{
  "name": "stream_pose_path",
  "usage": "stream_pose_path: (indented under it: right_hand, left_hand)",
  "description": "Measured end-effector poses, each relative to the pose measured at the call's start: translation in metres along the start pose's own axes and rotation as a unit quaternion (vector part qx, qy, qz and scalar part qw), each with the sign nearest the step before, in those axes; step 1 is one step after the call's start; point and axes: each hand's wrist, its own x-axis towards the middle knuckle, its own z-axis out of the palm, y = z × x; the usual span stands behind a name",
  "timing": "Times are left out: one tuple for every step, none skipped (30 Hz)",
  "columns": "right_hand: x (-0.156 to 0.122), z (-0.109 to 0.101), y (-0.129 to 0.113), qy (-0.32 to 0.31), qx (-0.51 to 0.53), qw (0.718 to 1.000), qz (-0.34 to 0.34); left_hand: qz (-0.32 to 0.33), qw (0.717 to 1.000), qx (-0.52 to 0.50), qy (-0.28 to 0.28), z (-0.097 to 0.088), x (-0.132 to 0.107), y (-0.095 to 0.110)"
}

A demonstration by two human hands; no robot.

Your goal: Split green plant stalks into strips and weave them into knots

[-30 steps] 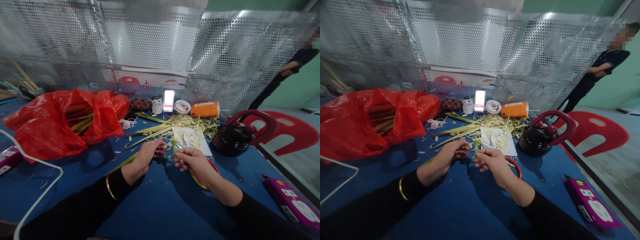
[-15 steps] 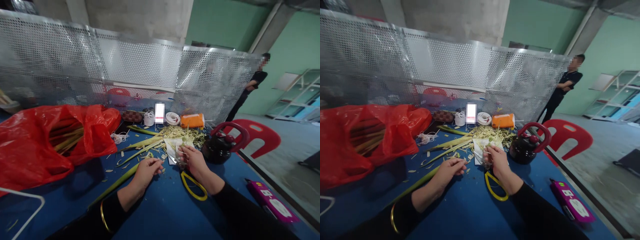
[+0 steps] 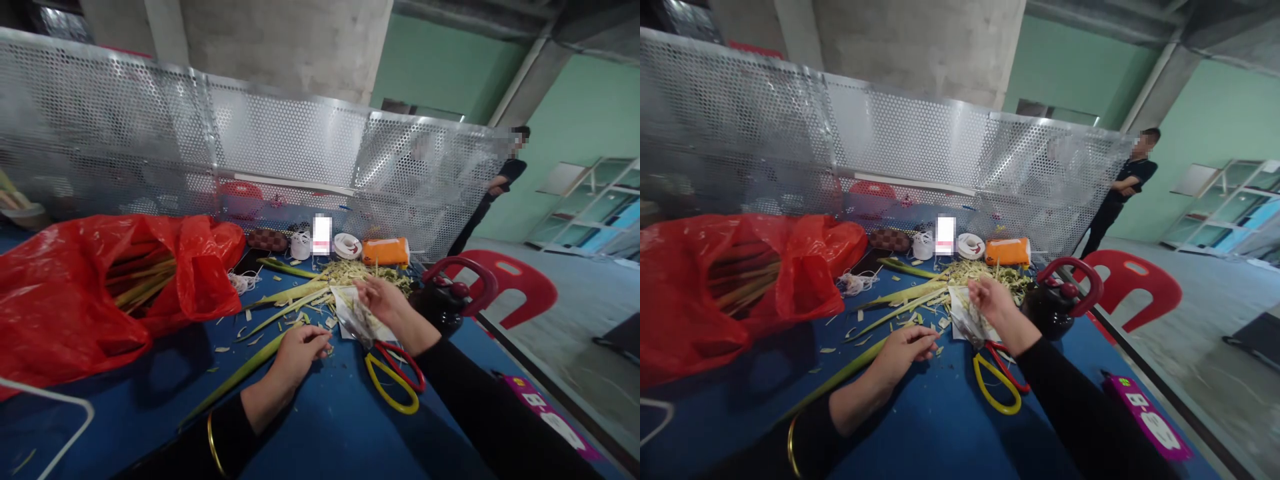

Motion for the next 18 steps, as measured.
stream_pose_path:
  right_hand:
    - [-0.02, 0.007, 0.003, -0.024, -0.004, 0.999, 0.03]
    - [-0.04, 0.012, 0.007, -0.047, -0.007, 0.998, 0.052]
    - [-0.061, 0.017, 0.011, -0.081, -0.014, 0.994, 0.076]
    - [-0.081, 0.019, 0.015, -0.151, -0.042, 0.982, 0.106]
    - [-0.098, 0.019, 0.019, -0.214, -0.088, 0.966, 0.111]
    - [-0.111, 0.018, 0.023, -0.257, -0.147, 0.951, 0.093]
    - [-0.121, 0.014, 0.026, -0.272, -0.217, 0.937, 0.035]
    - [-0.128, 0.01, 0.03, -0.271, -0.289, 0.917, -0.04]
    - [-0.131, 0.004, 0.033, -0.268, -0.351, 0.891, -0.109]
    - [-0.132, -0.001, 0.037, -0.26, -0.402, 0.861, -0.167]
    - [-0.132, -0.005, 0.04, -0.257, -0.443, 0.832, -0.212]
    - [-0.131, -0.009, 0.043, -0.26, -0.474, 0.806, -0.242]
    - [-0.129, -0.011, 0.046, -0.266, -0.496, 0.784, -0.261]
    - [-0.128, -0.013, 0.049, -0.274, -0.512, 0.767, -0.274]
    - [-0.126, -0.014, 0.051, -0.282, -0.521, 0.755, -0.282]
    - [-0.126, -0.014, 0.052, -0.29, -0.525, 0.749, -0.282]
    - [-0.125, -0.014, 0.053, -0.298, -0.523, 0.749, -0.276]
    - [-0.125, -0.014, 0.053, -0.302, -0.518, 0.756, -0.264]
  left_hand:
    - [0.002, 1.0, 0.001, 0.001, 0.0, 0.0, -0.001]
    - [0.006, 1.0, 0.002, 0.0, 0.0, 0.0, -0.001]
    - [0.01, 1.0, 0.002, -0.001, 0.0, 0.0, -0.001]
    - [0.013, 1.0, 0.002, -0.001, 0.0, -0.001, -0.001]
    - [0.016, 1.0, 0.001, 0.0, 0.0, -0.001, -0.001]
    - [0.017, 1.0, 0.001, 0.002, 0.0, -0.002, -0.001]
    - [0.016, 1.0, 0.001, 0.006, 0.0, -0.003, 0.0]
    - [0.015, 1.0, 0.002, 0.011, 0.0, -0.004, 0.001]
    - [0.018, 1.0, 0.003, 0.017, 0.0, -0.005, 0.003]
    - [0.024, 0.999, 0.004, 0.023, -0.001, -0.005, 0.004]
    - [0.035, 0.999, 0.006, 0.03, -0.001, -0.005, 0.006]
    - [0.048, 0.998, 0.008, 0.038, -0.002, -0.005, 0.008]
    - [0.063, 0.997, 0.01, 0.049, -0.004, -0.005, 0.011]
    - [0.078, 0.995, 0.013, 0.062, -0.006, -0.004, 0.014]
    - [0.092, 0.993, 0.015, 0.079, -0.009, -0.003, 0.017]
    - [0.104, 0.989, 0.014, 0.101, -0.012, -0.001, 0.021]
    - [0.113, 0.986, 0.01, 0.124, -0.017, 0.001, 0.025]
    - [0.122, 0.981, 0.002, 0.15, -0.021, 0.003, 0.029]
